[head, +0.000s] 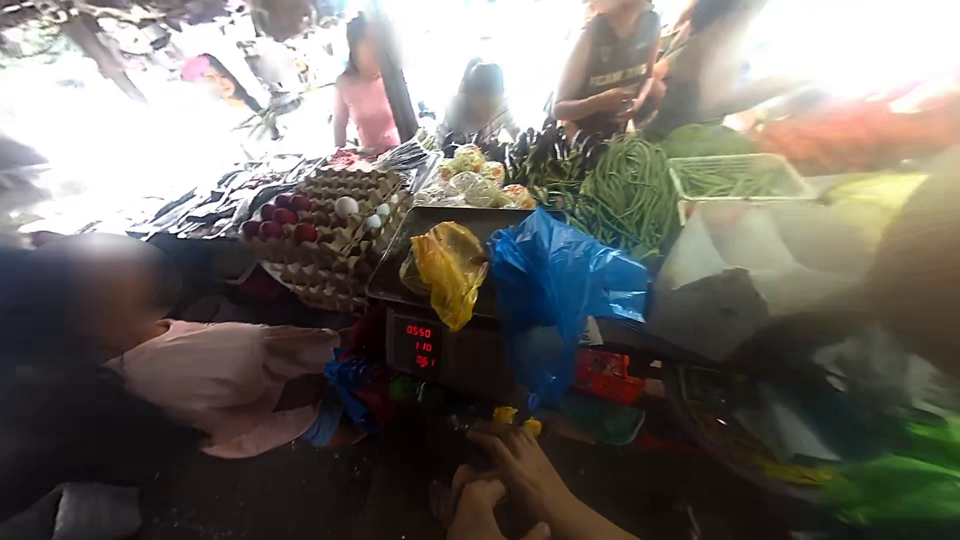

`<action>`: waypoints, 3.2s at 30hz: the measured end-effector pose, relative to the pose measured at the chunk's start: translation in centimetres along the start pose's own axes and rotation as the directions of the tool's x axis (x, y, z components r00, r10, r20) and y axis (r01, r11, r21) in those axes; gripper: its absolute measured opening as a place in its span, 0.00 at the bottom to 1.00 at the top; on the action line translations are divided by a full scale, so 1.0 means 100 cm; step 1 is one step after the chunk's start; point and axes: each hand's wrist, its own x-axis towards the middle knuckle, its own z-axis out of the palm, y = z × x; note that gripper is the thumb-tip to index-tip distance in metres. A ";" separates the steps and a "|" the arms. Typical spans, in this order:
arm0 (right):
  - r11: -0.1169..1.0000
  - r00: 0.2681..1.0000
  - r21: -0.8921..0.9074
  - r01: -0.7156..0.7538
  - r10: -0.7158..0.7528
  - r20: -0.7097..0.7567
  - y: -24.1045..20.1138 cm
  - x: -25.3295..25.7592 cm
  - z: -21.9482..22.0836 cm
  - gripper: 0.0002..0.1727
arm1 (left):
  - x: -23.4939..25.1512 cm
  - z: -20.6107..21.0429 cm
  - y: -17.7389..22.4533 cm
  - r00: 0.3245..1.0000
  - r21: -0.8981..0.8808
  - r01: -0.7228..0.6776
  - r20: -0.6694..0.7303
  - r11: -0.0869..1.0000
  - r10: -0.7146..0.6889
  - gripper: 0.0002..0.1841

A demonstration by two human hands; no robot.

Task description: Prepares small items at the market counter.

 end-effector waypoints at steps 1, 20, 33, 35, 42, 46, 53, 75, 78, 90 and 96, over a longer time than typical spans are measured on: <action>1.000 1.000 -0.014 -0.004 0.004 -0.011 0.000 -0.001 0.002 0.23 | 0.000 0.002 0.000 1.000 0.021 -0.008 -0.015 1.000 0.008 0.23; 0.978 0.985 0.163 -0.128 0.106 0.137 -0.012 0.001 -0.013 0.18 | 0.003 0.008 0.001 0.976 0.073 -0.179 -0.114 0.981 0.186 0.16; 0.929 0.976 0.338 -0.153 0.087 0.201 -0.001 -0.006 -0.001 0.33 | -0.003 0.012 -0.013 0.982 0.018 -0.125 -0.139 0.992 0.127 0.15; 0.931 0.977 0.340 -0.135 0.068 0.200 -0.002 -0.006 -0.001 0.33 | -0.005 0.012 -0.013 0.978 0.024 -0.134 -0.155 0.991 0.136 0.14; 0.918 0.978 0.376 -0.125 0.051 0.201 -0.004 -0.007 -0.009 0.35 | -0.005 0.012 -0.005 0.977 0.036 -0.141 -0.158 0.989 0.145 0.14; 0.935 0.979 0.329 -0.133 0.071 0.192 -0.001 -0.006 -0.009 0.33 | -0.004 0.013 -0.007 0.979 0.001 -0.132 -0.158 0.991 0.130 0.13; 0.951 0.976 0.279 -0.132 0.075 0.205 0.001 -0.005 -0.014 0.30 | -0.002 0.014 -0.009 0.976 0.014 -0.170 -0.138 0.985 0.170 0.12; 0.960 0.992 0.262 -0.102 0.079 0.099 0.006 -0.011 -0.011 0.37 | 0.002 0.019 -0.003 0.998 -0.183 -0.026 -0.064 0.983 0.014 0.18; 0.982 0.999 0.184 -0.047 0.043 0.023 0.009 -0.009 -0.009 0.30 | 0.003 0.017 -0.001 0.998 -0.195 -0.026 -0.060 0.980 0.015 0.16; 0.999 0.999 -0.040 -0.027 0.028 0.036 0.009 -0.009 -0.015 0.16 | 0.012 0.012 -0.008 0.989 -0.024 -0.151 -0.011 0.988 0.151 0.07; 0.980 0.982 -0.060 -0.188 0.186 -0.039 -0.002 -0.005 -0.015 0.09 | 0.019 -0.012 0.002 0.943 -0.045 -0.230 0.235 0.972 0.234 0.15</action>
